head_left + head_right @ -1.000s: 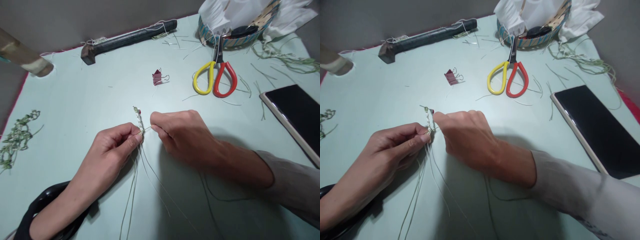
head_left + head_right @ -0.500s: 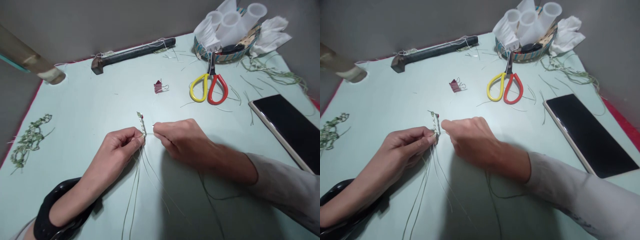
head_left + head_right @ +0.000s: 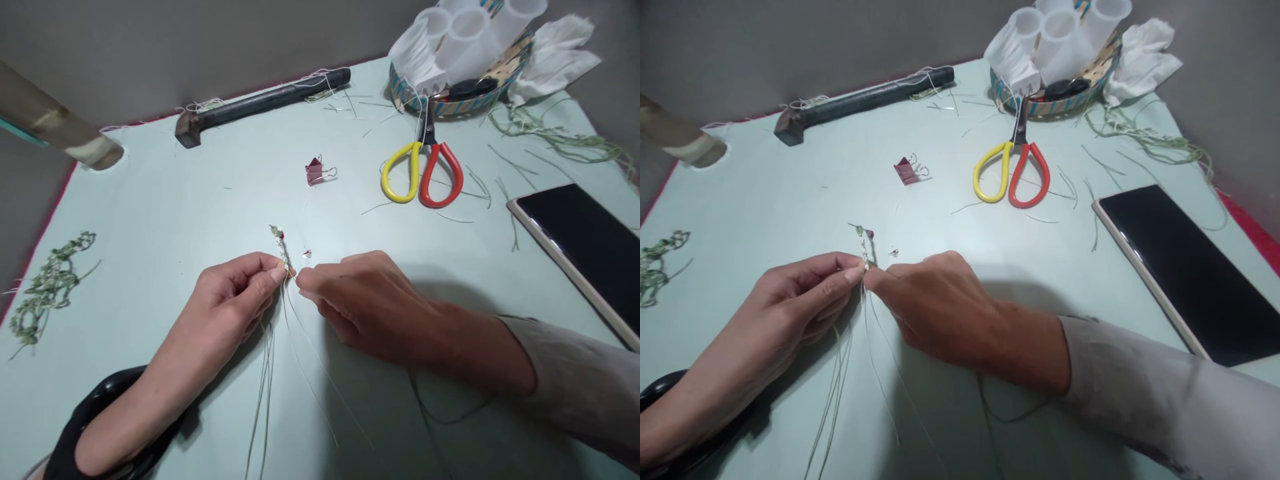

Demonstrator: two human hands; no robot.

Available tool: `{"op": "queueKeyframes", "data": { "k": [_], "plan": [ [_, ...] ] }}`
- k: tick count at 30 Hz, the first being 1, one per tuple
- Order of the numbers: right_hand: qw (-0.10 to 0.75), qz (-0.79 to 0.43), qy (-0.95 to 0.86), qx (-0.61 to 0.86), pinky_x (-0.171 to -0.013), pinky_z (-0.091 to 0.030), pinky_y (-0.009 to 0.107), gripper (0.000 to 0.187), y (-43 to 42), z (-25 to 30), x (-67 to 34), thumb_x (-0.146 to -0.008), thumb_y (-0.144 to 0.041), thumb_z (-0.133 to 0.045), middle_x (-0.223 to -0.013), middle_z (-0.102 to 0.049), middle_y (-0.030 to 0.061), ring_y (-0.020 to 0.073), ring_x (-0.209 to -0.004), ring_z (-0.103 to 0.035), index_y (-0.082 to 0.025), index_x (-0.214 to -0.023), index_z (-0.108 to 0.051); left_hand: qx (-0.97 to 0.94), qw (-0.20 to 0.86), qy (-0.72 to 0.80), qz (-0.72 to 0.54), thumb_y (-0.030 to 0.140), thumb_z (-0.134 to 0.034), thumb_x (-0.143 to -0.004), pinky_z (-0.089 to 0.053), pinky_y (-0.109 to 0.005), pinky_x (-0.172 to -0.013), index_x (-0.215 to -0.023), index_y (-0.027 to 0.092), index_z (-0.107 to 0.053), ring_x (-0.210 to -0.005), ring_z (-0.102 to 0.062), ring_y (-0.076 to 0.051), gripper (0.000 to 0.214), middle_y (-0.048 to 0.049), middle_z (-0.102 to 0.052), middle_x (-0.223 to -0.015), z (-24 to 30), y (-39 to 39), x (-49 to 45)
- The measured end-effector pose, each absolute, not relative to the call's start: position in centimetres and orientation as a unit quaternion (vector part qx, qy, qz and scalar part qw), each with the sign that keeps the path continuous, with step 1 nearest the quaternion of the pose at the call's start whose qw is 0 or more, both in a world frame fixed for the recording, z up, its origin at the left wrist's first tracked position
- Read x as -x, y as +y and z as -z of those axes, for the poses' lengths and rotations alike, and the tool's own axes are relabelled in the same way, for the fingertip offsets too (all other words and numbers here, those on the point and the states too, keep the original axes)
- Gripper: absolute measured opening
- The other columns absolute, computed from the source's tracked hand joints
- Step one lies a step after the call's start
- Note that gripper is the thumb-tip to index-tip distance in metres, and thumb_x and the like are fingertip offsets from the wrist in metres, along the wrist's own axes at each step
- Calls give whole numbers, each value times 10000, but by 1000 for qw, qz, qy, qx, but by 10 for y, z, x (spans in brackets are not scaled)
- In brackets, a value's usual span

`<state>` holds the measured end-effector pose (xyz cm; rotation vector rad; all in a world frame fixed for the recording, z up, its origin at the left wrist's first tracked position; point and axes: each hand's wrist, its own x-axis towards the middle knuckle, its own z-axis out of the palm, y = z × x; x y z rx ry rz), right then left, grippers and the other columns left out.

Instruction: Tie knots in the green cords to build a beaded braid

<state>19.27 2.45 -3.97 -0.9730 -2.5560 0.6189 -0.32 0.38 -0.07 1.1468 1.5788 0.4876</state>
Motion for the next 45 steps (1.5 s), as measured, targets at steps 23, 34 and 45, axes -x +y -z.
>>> {"op": "queueKeyframes", "data": {
  "k": [23,34,45],
  "plan": [
    [169,-213,-903,333,-536,-166,285,212,23,37,-193,-798,-35,-394,-634,-388,-68,115,-599,-176,-187,-833,-536,-514,501,678,-156,530,-598,-901,-198,-213,-413,-674,223,-610,-502,-252,-107,382,50,-332,-538,2,0,4],
    [234,-197,-871,384,-495,-152,249,270,32,35,-193,-690,-24,-448,-587,-240,-80,104,-565,-144,-238,-712,-284,-479,521,681,-187,526,-660,-856,-165,-197,-397,-781,241,-697,-485,-237,-96,297,47,-367,-531,6,1,6],
    [254,-224,-872,354,-509,-172,255,198,28,40,-195,-794,-19,-445,-629,-252,-83,101,-592,-167,-206,-731,-431,-448,540,682,-208,522,-683,-844,-135,-214,-382,-788,252,-708,-474,-192,-94,276,63,-279,-527,8,1,7]
  ]
}}
